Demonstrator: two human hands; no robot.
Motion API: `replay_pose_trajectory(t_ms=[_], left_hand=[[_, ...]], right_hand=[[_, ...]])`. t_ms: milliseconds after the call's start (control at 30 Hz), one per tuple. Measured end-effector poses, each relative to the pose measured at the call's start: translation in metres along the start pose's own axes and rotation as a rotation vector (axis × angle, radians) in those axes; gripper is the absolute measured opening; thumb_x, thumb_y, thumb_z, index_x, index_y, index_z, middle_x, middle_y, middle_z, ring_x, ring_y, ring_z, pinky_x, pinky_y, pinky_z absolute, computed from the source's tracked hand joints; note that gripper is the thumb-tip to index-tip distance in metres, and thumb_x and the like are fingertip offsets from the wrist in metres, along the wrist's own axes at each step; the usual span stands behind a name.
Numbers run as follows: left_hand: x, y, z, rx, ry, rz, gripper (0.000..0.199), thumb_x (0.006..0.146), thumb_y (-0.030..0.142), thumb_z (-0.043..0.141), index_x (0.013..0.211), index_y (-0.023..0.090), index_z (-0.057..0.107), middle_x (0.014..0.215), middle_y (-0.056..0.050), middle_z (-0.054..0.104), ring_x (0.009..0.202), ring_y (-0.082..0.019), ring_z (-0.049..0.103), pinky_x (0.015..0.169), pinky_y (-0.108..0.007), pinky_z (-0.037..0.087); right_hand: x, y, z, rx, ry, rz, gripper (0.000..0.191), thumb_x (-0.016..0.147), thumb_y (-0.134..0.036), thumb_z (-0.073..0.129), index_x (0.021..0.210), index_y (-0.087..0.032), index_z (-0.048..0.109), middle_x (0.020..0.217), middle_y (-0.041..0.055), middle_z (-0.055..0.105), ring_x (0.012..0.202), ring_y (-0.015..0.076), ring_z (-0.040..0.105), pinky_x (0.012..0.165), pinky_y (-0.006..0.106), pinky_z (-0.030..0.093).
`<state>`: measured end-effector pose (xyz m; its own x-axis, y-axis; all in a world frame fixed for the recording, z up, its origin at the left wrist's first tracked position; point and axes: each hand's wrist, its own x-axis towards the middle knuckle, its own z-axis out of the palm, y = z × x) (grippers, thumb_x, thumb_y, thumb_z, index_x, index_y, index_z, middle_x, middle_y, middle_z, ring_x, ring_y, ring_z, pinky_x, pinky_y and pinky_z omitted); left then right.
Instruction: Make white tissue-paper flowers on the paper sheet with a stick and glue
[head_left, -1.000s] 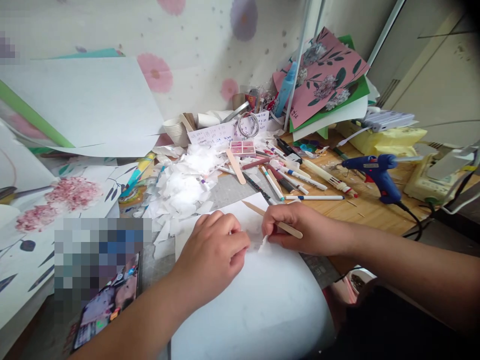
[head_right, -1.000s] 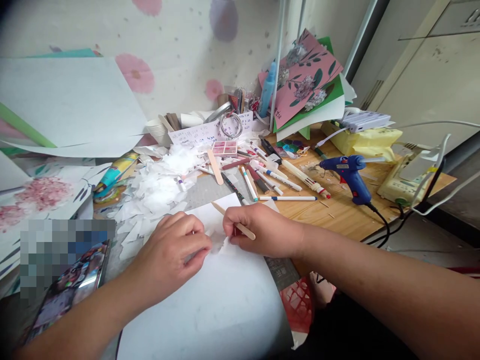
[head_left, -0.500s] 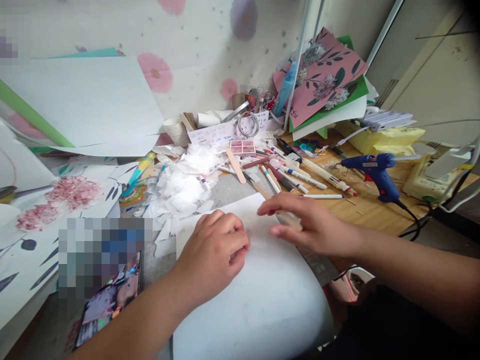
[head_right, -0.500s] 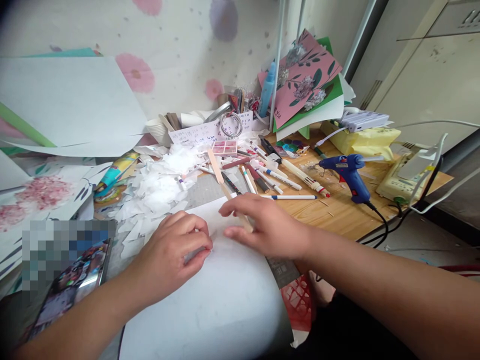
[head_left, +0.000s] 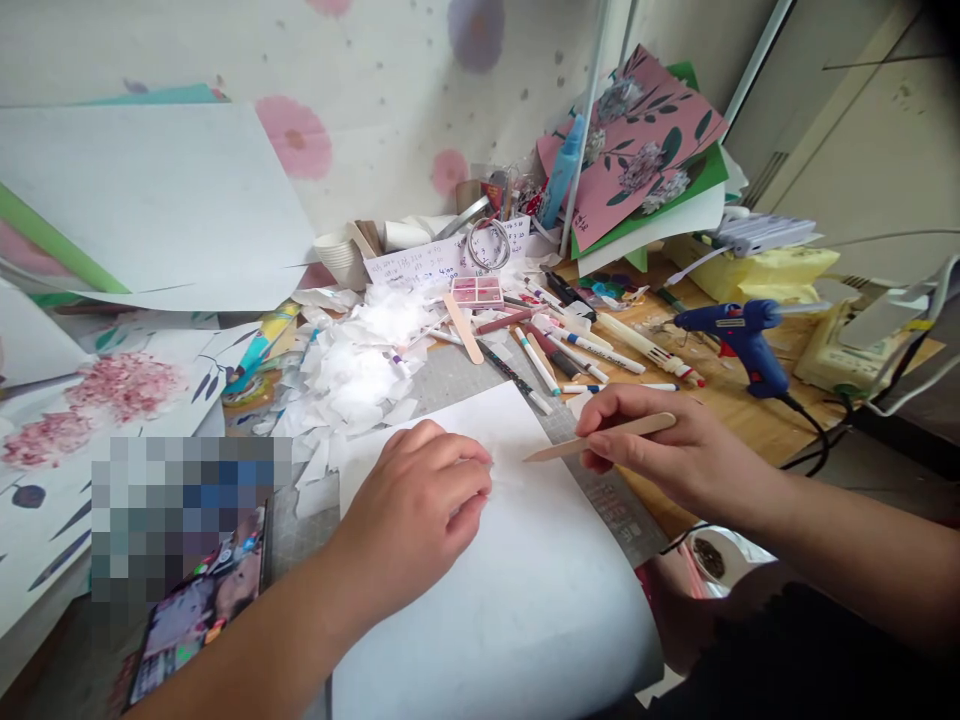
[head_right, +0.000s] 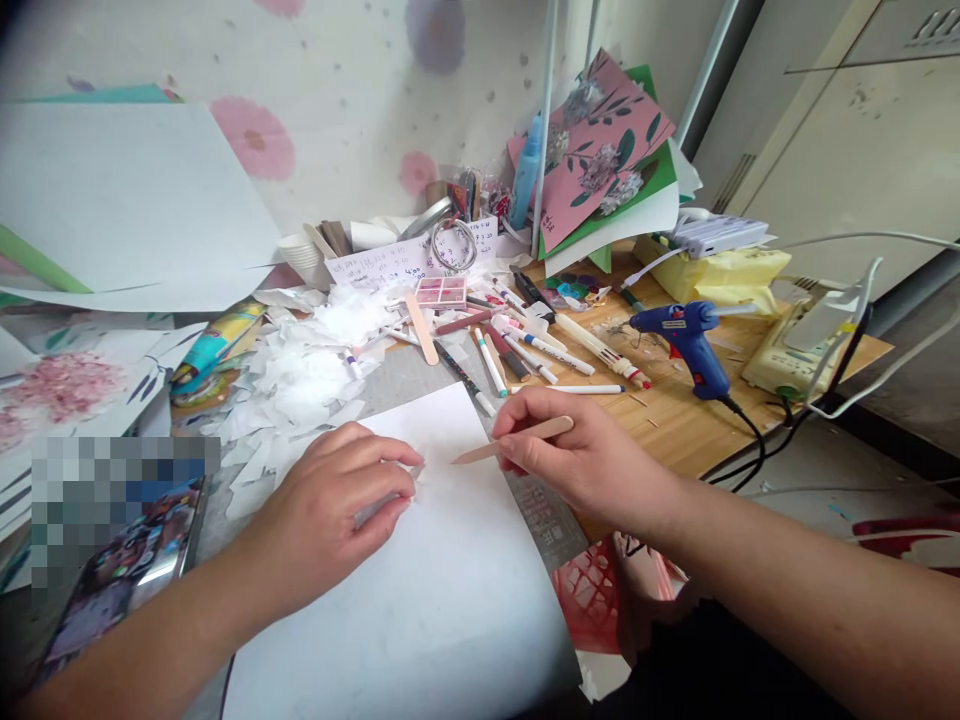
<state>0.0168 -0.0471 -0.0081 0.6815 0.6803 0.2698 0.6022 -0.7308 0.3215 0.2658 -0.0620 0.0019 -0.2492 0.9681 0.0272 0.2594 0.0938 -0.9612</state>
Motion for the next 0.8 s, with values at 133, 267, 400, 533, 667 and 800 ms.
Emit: replay_pose_trajectory(t_ms=[133,267,400,533,667,800], left_hand=[[0.0,0.001,-0.002,0.011,-0.026,-0.032,0.014,0.082,0.012,0.052,0.075,0.02,0.061,0.096,0.002,0.066,0.086,-0.018,0.05,0.079,-0.037,0.038],[0.001,0.003,-0.004,0.012,-0.06,-0.021,0.013,0.084,0.014,0.051,0.076,0.02,0.06,0.1,0.004,0.067,0.086,-0.019,0.049,0.078,-0.037,0.038],[0.001,0.003,-0.003,-0.004,-0.081,-0.018,0.016,0.086,0.015,0.049,0.075,0.02,0.059,0.105,0.007,0.068,0.086,-0.019,0.048,0.079,-0.037,0.038],[0.001,0.002,-0.002,-0.029,-0.091,-0.021,0.017,0.086,0.014,0.048,0.073,0.02,0.058,0.107,0.008,0.068,0.087,-0.018,0.048,0.08,-0.036,0.038],[0.001,0.002,-0.002,-0.041,-0.112,-0.008,0.017,0.087,0.014,0.049,0.074,0.02,0.058,0.103,0.008,0.069,0.086,-0.017,0.048,0.078,-0.035,0.038],[0.0,0.002,-0.001,-0.061,-0.124,0.024,0.016,0.087,0.014,0.049,0.077,0.021,0.059,0.1,0.008,0.069,0.084,-0.016,0.049,0.076,-0.034,0.038]], right_hand=[[0.002,0.005,0.004,0.029,-0.053,0.034,0.008,0.079,-0.026,0.058,0.076,-0.019,0.056,0.067,-0.0001,0.061,0.061,0.0118,0.054,0.055,0.022,0.041],[0.002,0.011,0.01,0.052,-0.071,0.102,0.011,0.079,-0.031,0.059,0.079,-0.02,0.056,0.069,0.0,0.062,0.059,0.0126,0.056,0.052,0.022,0.041],[0.003,0.014,0.016,0.046,-0.078,0.11,0.012,0.078,-0.033,0.06,0.077,-0.022,0.057,0.068,-0.0006,0.062,0.061,0.0132,0.058,0.052,0.023,0.043],[0.005,0.017,0.02,0.055,-0.075,0.114,0.01,0.077,-0.032,0.062,0.075,-0.023,0.058,0.069,-0.0009,0.064,0.063,0.0134,0.06,0.054,0.023,0.045],[0.006,0.02,0.021,0.082,-0.055,0.13,0.009,0.078,-0.03,0.062,0.076,-0.022,0.058,0.07,-0.0018,0.064,0.067,0.0127,0.062,0.059,0.022,0.047],[0.005,0.021,0.023,0.055,-0.053,0.114,0.007,0.077,-0.027,0.063,0.075,-0.021,0.059,0.07,-0.0021,0.064,0.067,0.0117,0.061,0.059,0.02,0.046]])
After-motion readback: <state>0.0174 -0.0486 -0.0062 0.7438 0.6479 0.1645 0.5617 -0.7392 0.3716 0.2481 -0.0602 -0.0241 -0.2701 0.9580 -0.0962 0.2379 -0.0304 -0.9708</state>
